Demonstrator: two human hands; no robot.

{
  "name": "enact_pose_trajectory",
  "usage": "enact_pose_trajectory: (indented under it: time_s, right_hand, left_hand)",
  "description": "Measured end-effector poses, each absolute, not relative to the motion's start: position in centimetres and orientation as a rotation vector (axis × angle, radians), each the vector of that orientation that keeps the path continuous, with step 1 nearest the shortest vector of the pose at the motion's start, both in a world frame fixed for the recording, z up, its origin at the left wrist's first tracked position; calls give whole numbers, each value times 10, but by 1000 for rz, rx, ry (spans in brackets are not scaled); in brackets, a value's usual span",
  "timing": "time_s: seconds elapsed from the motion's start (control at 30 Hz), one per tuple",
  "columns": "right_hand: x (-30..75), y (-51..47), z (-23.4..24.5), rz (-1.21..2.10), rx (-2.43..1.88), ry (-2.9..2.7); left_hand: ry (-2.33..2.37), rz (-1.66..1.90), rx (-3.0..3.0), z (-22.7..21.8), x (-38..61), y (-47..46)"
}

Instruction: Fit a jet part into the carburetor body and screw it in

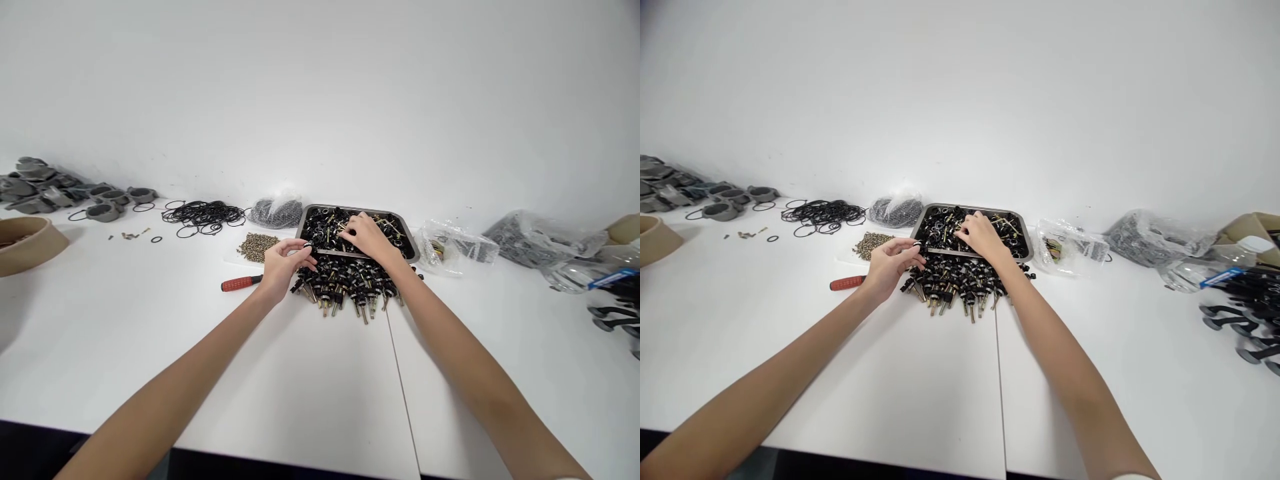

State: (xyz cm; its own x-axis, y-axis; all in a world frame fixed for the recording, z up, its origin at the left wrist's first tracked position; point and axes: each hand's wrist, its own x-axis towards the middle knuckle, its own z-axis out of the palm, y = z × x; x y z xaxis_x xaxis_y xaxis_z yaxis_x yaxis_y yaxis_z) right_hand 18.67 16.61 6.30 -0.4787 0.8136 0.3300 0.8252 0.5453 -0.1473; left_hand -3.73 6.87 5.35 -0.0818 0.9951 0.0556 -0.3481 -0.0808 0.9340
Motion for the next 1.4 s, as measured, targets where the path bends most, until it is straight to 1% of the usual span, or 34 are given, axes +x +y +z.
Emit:
enact_pose_trajectory:
  time_s: [0.13, 0.27, 0.37, 0.57, 0.7, 0.93, 1.1, 1.27, 1.4]
  right_hand:
    - [176, 170, 54, -229, -1395, -2468]
    - [174, 173, 49, -255, -1452, -2486]
    - [176, 174, 50, -167, -1450, -2466]
    - [180, 178, 54, 189, -1392, -2387]
    - [178, 178, 57, 301, -1394, -2358]
    - [168, 171, 54, 92, -1511, -2296]
    - [161, 172, 56, 30, -1596, -2308]
    - [147, 173, 55, 40, -1792, -2207]
    - [141, 170, 53, -16, -1818, -2174]
  left_hand:
    - [952, 1459, 944, 54, -37, 69]
    - [950, 1456, 939, 54, -37, 68]
    - [949, 1459, 943, 55, -37, 68]
    - [943, 1457, 951, 54, -37, 68]
    - [944, 1458, 955, 53, -37, 69]
    - [944, 1454, 948, 54, -38, 68]
    - [918, 1463, 960, 51, -38, 70]
    - [910, 1471, 969, 48, -39, 72]
    - [917, 1471, 963, 48, -39, 73]
